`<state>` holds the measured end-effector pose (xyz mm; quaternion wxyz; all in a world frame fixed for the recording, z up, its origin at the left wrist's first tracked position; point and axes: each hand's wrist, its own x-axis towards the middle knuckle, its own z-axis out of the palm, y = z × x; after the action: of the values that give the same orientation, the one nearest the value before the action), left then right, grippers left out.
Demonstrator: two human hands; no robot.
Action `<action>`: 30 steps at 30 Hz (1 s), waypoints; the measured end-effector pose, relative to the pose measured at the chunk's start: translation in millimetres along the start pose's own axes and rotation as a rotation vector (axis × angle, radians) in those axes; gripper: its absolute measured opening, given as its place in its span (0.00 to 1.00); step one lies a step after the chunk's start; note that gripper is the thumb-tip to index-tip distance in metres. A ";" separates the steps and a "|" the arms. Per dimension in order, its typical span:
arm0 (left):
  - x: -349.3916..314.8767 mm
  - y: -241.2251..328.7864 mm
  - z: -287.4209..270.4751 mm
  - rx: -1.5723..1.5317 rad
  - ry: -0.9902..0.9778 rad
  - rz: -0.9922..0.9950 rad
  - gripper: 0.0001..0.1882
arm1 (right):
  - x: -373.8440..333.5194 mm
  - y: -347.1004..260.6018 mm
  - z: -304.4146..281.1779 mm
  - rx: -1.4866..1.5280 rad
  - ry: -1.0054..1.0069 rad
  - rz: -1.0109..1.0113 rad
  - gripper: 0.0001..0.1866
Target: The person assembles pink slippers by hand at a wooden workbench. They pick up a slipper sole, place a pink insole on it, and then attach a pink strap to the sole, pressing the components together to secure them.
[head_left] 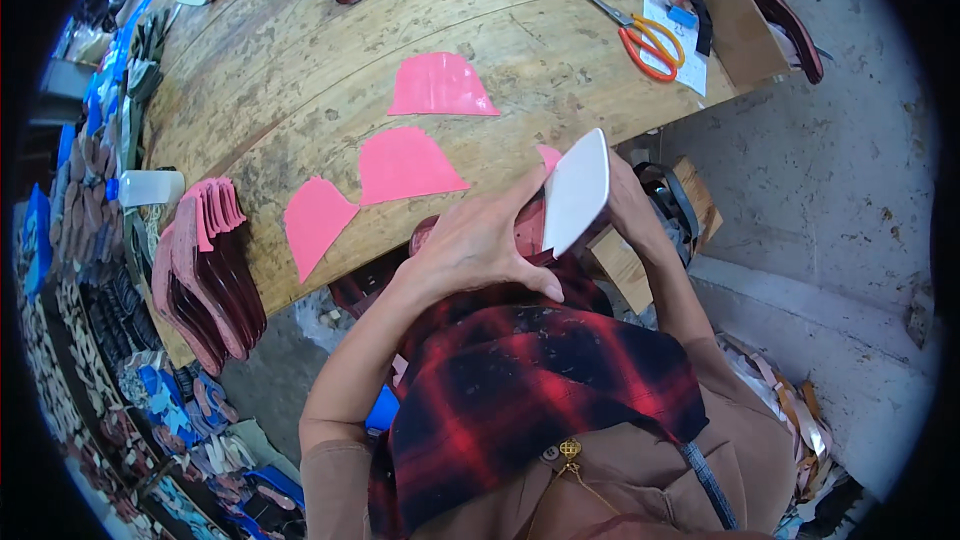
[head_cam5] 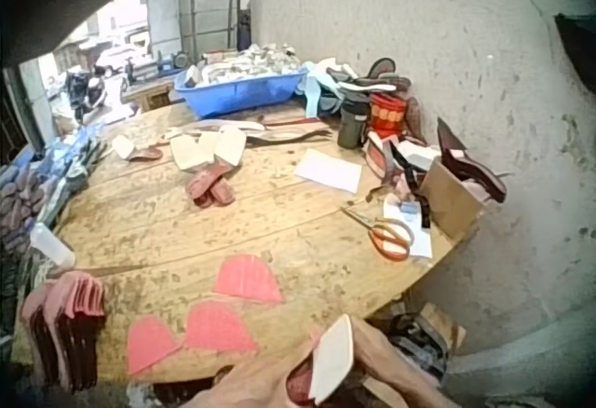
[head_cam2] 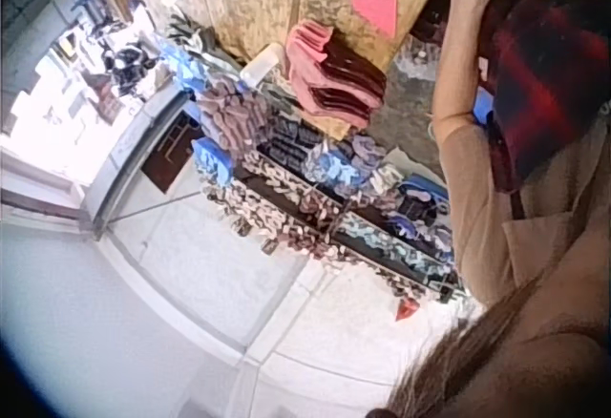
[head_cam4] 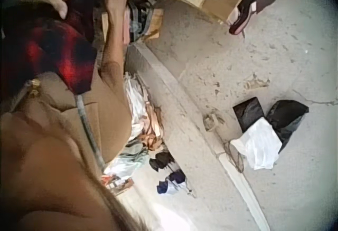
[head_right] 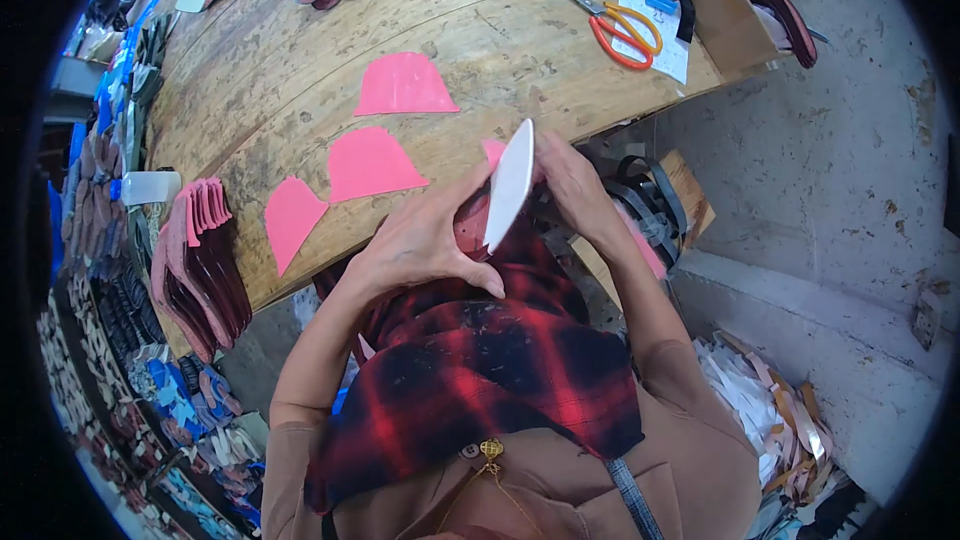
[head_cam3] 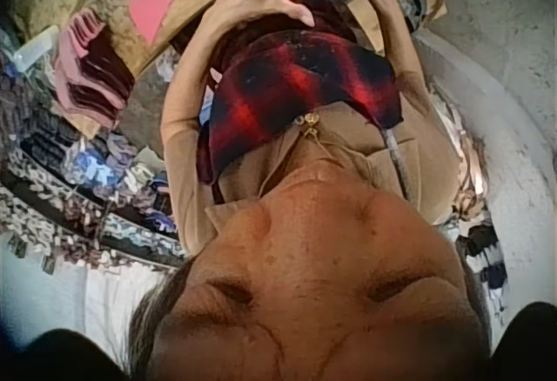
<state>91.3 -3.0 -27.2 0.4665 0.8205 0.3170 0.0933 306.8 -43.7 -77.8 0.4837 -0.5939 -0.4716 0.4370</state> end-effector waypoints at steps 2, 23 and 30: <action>-3.6 -7.2 1.0 0.027 0.064 0.023 0.64 | -11.4 -16.0 -4.6 0.125 -0.179 0.288 0.21; -40.2 -12.9 9.3 0.186 0.012 -0.187 0.58 | -51.3 -9.1 11.2 0.527 -0.255 0.344 0.35; -50.9 -24.5 16.7 -0.944 0.072 -0.310 0.44 | -22.0 -21.9 55.6 0.401 -0.041 0.184 0.22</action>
<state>48.4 -36.8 -49.2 0.7842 0.4591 0.3745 0.1844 245.7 -54.4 -63.1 0.5406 -0.5171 -0.3290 0.5763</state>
